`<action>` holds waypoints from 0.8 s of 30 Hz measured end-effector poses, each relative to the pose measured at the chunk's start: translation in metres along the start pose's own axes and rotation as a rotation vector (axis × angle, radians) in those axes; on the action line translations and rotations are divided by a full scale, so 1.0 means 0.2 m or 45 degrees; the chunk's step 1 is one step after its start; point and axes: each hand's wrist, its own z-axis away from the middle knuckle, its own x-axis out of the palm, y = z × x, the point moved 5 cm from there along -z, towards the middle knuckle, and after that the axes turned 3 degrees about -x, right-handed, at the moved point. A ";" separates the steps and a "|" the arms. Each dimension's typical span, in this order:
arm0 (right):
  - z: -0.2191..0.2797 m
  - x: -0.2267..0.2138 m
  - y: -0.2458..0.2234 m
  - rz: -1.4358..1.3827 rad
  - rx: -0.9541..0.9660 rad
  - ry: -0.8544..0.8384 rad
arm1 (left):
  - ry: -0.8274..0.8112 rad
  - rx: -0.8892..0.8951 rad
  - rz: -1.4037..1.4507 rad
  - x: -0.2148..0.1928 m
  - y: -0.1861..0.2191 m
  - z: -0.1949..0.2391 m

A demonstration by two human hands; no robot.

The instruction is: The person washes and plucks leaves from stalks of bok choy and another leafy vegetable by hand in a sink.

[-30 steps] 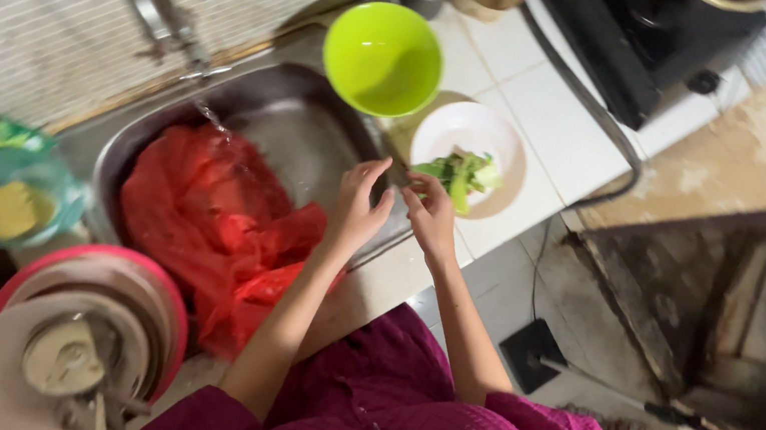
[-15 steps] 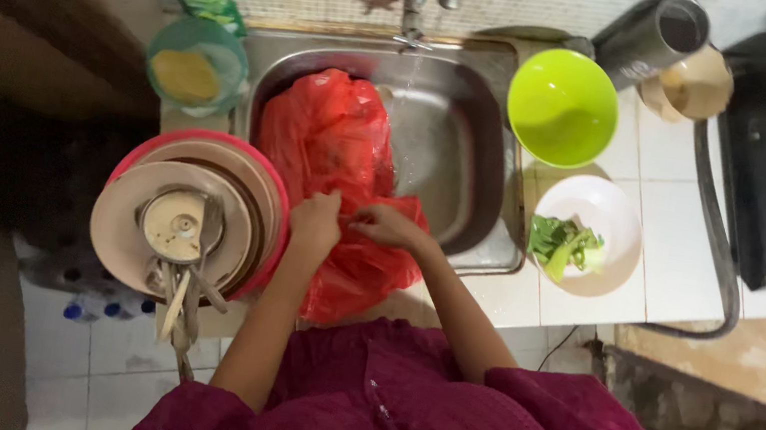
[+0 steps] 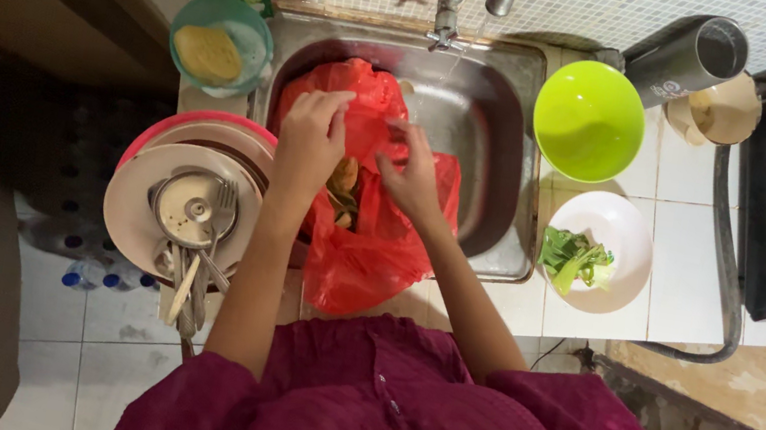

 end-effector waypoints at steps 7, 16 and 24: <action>0.17 0.35 0.58 0.166 0.250 -0.807 | 0.104 -0.021 0.106 -0.03 0.03 -0.01; 0.30 0.60 0.70 0.294 0.126 -0.383 | -0.025 -0.325 0.424 0.05 -0.06 0.10; 0.19 0.40 0.38 0.040 0.319 -0.761 | -0.005 -0.351 0.467 0.13 -0.11 0.12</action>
